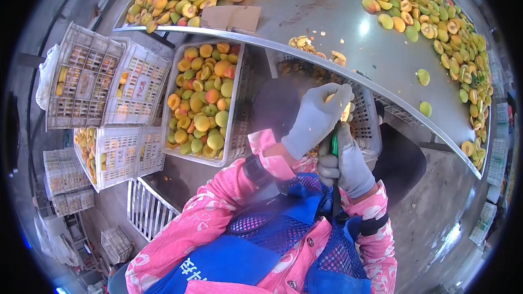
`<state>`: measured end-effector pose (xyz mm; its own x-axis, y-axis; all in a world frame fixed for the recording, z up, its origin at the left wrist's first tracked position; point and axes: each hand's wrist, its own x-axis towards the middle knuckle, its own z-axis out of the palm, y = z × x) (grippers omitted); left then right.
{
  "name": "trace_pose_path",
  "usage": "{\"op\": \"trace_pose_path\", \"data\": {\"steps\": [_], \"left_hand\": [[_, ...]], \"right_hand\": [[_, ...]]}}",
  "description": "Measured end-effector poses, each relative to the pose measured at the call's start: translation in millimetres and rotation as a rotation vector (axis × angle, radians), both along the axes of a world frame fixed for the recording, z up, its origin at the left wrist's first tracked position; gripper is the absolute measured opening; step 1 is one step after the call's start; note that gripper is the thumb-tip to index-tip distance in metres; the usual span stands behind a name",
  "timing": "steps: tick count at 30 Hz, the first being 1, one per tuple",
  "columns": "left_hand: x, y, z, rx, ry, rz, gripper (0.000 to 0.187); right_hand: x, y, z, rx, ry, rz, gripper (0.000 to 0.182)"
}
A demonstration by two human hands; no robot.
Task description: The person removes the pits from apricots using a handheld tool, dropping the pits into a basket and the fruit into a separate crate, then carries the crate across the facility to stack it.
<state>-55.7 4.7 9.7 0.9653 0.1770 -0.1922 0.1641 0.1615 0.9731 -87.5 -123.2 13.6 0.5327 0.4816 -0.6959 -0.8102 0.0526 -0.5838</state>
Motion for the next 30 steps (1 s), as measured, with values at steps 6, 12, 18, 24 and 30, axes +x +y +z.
{"op": "trace_pose_path", "data": {"steps": [6,12,18,24,30], "left_hand": [[2.7,7.5,-30.3,-0.722,0.032,-0.261,0.042],[2.4,1.0,-12.2,-0.283,-0.242,-0.210,0.039],[8.4,-13.9,-35.0,-0.628,0.014,-0.213,0.050],[21.0,-17.3,-40.5,-0.683,0.118,0.001,0.047],[39.8,2.3,-89.2,-0.657,-0.145,0.317,0.046]], "right_hand": [[4.3,-0.5,-1.1,0.549,0.242,0.134,0.055],[1.7,-9.7,-12.2,0.817,0.358,0.140,0.054],[8.5,-18.3,-18.2,0.388,-0.033,0.160,0.056],[27.7,-18.0,-33.2,0.166,-0.164,0.147,0.053],[61.3,-41.6,-114.4,-0.822,-1.147,0.140,0.044]]}}
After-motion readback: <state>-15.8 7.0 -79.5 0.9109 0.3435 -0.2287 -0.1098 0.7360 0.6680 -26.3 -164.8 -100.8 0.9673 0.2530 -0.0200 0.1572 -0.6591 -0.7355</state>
